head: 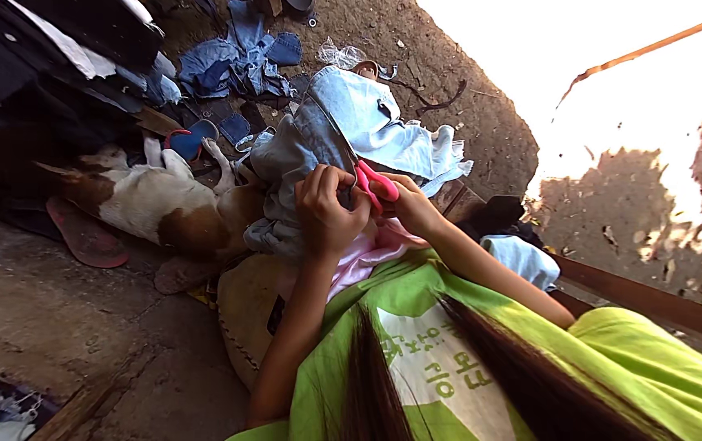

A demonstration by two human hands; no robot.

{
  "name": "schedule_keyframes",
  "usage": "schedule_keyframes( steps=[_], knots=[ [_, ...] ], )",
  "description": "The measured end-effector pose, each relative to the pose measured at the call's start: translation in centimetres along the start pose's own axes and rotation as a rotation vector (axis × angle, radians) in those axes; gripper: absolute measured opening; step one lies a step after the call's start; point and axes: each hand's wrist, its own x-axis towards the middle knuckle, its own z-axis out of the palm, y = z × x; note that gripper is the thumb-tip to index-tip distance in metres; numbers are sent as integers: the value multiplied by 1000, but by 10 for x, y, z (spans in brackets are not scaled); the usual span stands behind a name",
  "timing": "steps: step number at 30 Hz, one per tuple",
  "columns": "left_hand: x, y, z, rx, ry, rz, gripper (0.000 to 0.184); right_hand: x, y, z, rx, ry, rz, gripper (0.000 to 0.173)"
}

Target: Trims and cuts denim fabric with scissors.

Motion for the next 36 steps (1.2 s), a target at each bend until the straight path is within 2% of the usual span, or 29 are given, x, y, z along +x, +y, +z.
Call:
schedule_keyframes(
  steps=[13,22,36],
  knots=[
    [0,-1,0,3,3,2,16,6,-7,0,-57,11,-12,34],
    [-1,-1,0,0,-2,7,14,-2,0,-12,29,-60,71,38],
    [-2,-2,0,-22,14,22,13,1,-5,-2,-80,11,20,38]
  ],
)
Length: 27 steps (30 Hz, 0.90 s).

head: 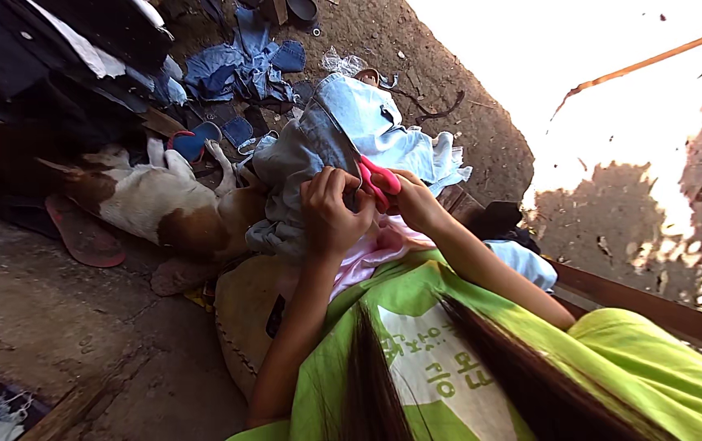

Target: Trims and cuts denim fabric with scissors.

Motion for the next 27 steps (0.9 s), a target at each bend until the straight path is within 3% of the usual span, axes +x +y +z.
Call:
schedule_keyframes(
  steps=[10,16,22,27],
  knots=[
    [0,0,-1,-7,-1,3,13,5,-8,2,-11,-3,-8,36],
    [0,0,-1,-21,12,10,12,17,-21,6,32,19,79,34],
    [1,-1,-1,-21,21,-23,13,7,-6,3,50,4,-15,36],
    [20,5,-9,-37,-49,-160,52,8,3,0,339,-44,50,43]
  ],
)
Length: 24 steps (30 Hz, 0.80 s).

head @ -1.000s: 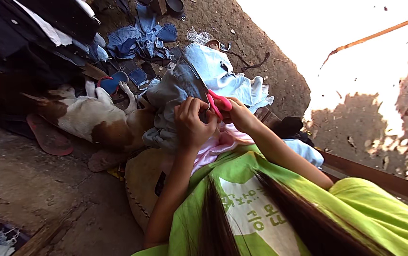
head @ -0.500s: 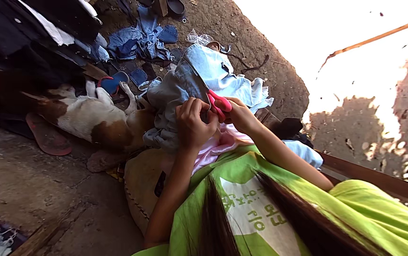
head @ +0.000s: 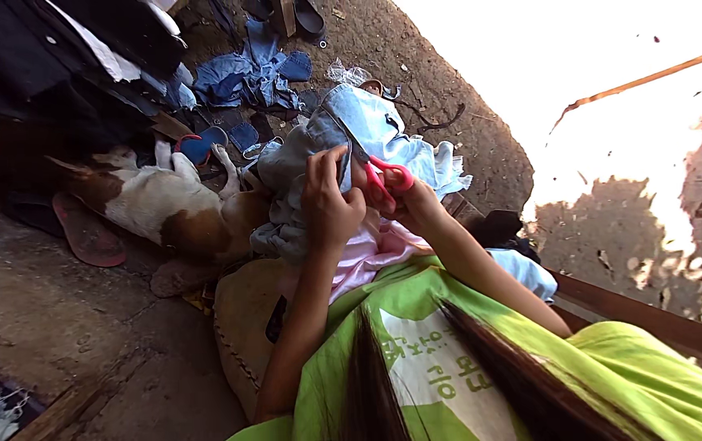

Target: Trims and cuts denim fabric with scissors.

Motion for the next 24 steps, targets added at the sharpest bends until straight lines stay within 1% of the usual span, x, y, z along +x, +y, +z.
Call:
schedule_keyframes(
  steps=[1,3,5,8,10,14,17,21,24],
  knots=[
    [4,3,-1,27,-16,-26,55,1,0,-1,53,-17,11,44],
    [9,10,-2,97,-36,-66,49,1,1,-3,105,-35,25,45],
    [10,12,3,163,-32,-82,39,2,0,-3,65,-38,15,46],
    [14,13,7,220,-64,-106,37,3,0,-6,-13,-29,-10,43],
    [13,12,9,242,-23,-67,30,2,-2,-5,-74,-9,-8,42],
    [8,5,12,193,82,28,21,0,-8,-7,-170,10,18,40],
    [5,2,13,122,118,48,21,1,-11,-6,-219,-6,16,43],
    [3,-1,15,83,159,65,22,4,-17,2,-264,36,40,43],
    [3,-3,15,53,168,50,23,1,-12,2,-261,41,-31,39]
  ],
)
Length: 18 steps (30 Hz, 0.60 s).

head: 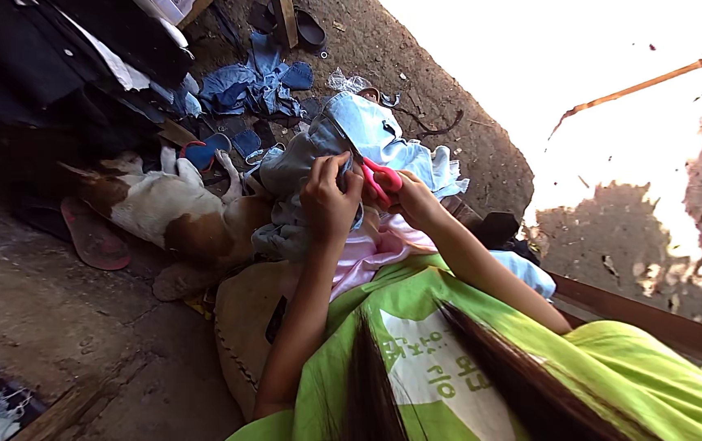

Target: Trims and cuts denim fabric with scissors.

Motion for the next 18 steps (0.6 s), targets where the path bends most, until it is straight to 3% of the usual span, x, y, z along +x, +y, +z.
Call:
schedule_keyframes(
  steps=[5,10,18],
  knots=[
    [-1,-3,0,-61,2,-2,22,-5,9,0,-1,-19,2,37],
    [0,-6,0,-98,-17,10,24,2,-5,6,-61,11,75,46],
    [-3,-10,-4,-113,-29,19,25,6,-8,6,-94,21,56,37]
  ],
)
